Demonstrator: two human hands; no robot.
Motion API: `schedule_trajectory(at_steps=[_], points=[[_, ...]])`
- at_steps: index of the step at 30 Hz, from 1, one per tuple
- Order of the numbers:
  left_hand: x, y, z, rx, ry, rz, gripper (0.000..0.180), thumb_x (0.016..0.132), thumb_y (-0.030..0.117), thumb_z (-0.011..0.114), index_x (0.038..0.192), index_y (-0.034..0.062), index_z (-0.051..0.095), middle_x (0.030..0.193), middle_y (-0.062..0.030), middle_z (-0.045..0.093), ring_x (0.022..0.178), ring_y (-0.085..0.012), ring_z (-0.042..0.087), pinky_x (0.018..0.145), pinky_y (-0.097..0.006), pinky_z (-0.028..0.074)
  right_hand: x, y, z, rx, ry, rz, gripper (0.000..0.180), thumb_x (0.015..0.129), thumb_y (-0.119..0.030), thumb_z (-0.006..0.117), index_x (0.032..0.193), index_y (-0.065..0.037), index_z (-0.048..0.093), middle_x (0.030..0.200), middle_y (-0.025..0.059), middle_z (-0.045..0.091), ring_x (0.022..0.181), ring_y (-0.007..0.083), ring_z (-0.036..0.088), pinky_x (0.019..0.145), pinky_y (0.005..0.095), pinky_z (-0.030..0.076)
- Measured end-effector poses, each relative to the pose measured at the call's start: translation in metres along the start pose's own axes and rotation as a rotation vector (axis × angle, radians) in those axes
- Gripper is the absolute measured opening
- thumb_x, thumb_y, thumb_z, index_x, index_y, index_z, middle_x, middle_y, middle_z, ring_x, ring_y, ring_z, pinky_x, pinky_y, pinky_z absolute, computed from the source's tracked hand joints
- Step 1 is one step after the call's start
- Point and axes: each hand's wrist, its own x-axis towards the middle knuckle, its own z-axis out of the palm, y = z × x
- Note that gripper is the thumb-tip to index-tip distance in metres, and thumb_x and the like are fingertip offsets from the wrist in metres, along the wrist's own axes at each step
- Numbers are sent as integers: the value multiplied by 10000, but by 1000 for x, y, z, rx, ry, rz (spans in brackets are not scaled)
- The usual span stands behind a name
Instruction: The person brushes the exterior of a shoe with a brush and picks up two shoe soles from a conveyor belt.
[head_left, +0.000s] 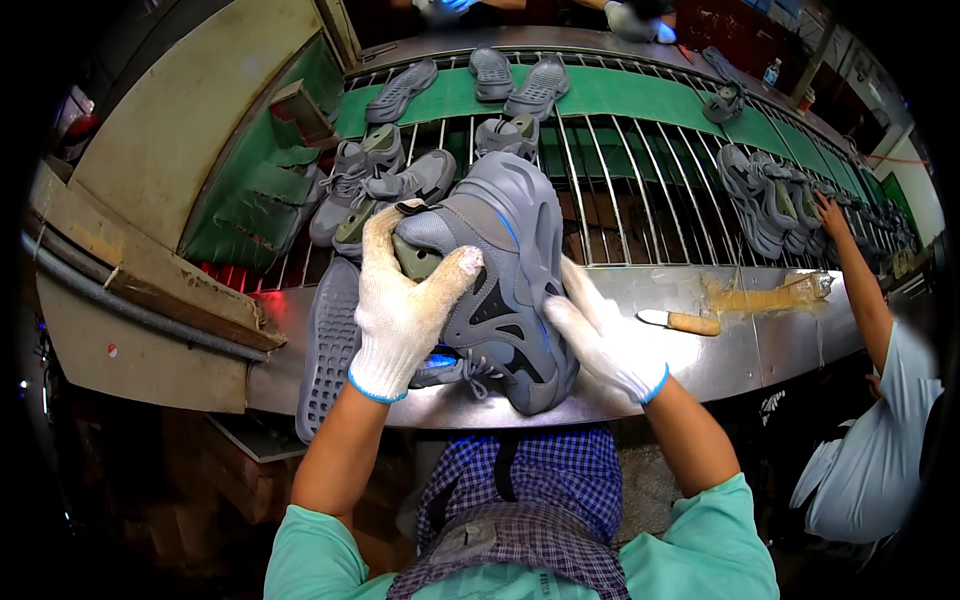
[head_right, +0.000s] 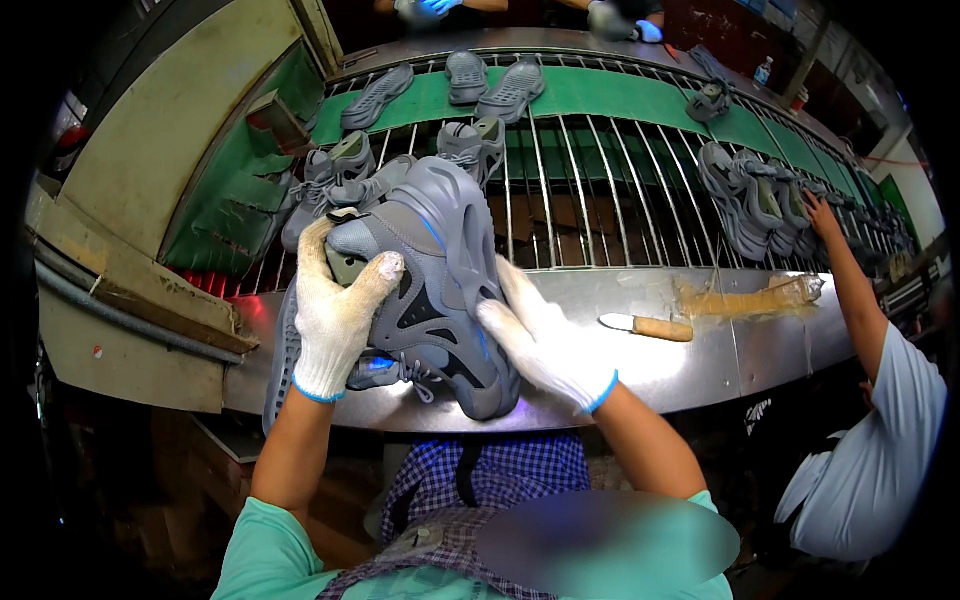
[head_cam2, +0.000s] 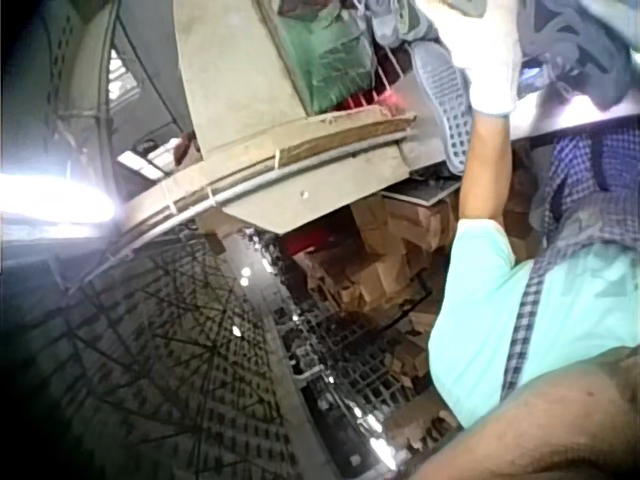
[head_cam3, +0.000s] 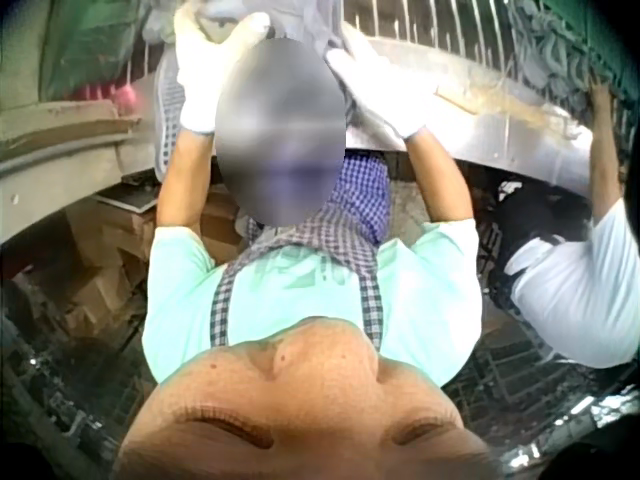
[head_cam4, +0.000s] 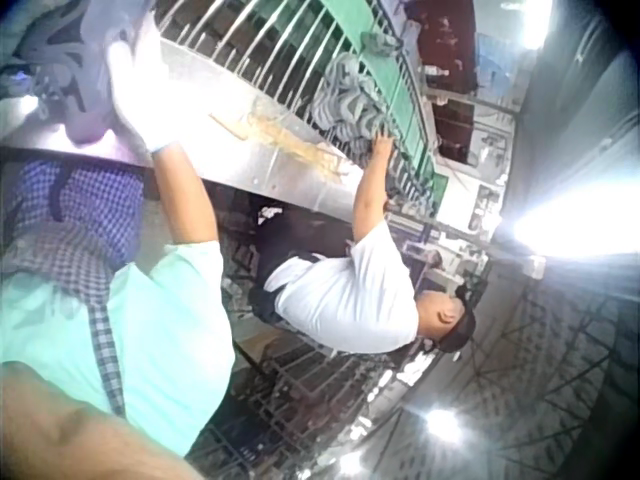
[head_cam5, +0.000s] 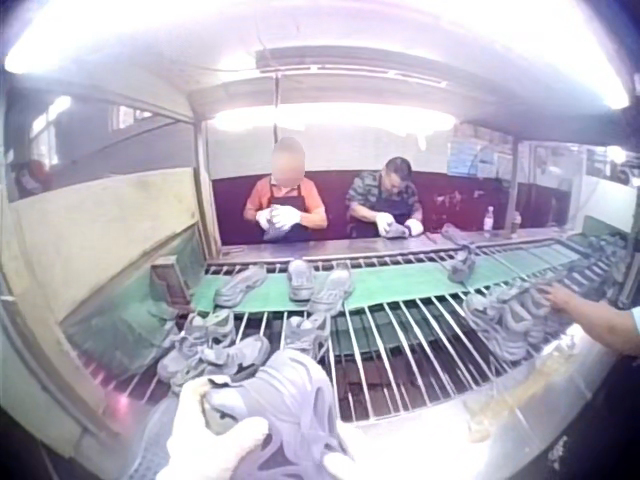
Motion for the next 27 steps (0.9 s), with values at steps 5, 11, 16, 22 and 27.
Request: schedule_trajectory(at_steps=[5,11,16,22,27], points=[[-6,5,3,32,-13,10,797,857,159,915,1470,-42,446,1279,-157,632,1150,-195,648,1027,-342,551,-41,40,38,157,201,-110,756,1038,-296,637,1627,74,341,1608,287,460,1526,353,433,1278,454,332],[-10,10,10,66,11,96,757,858,147,907,1441,-50,467,1269,-161,642,1155,-201,647,1027,-350,546,-29,38,44,519,184,94,726,1020,-253,658,1609,78,392,1548,243,552,1433,307,542,1220,407,414],[-1,10,12,86,15,10,739,870,177,892,1439,-61,484,1238,-150,653,1120,-206,646,1014,-350,546,9,22,20,511,100,57,704,1044,-331,645,1606,37,434,1504,219,602,1364,257,595,1168,378,462],[-12,15,18,110,-29,103,741,872,179,892,1455,-36,489,1275,-151,648,1136,-202,644,1015,-349,545,29,-27,-3,195,273,-78,741,1032,-539,635,1570,-49,491,1405,243,679,1315,321,650,1129,427,494],[-9,-9,-4,14,35,58,742,875,205,892,1443,-46,486,1257,-147,637,1126,-214,635,1026,-361,535,-31,60,46,110,217,-161,644,1109,-357,558,1600,35,419,1539,272,559,1414,386,581,1200,445,444]])
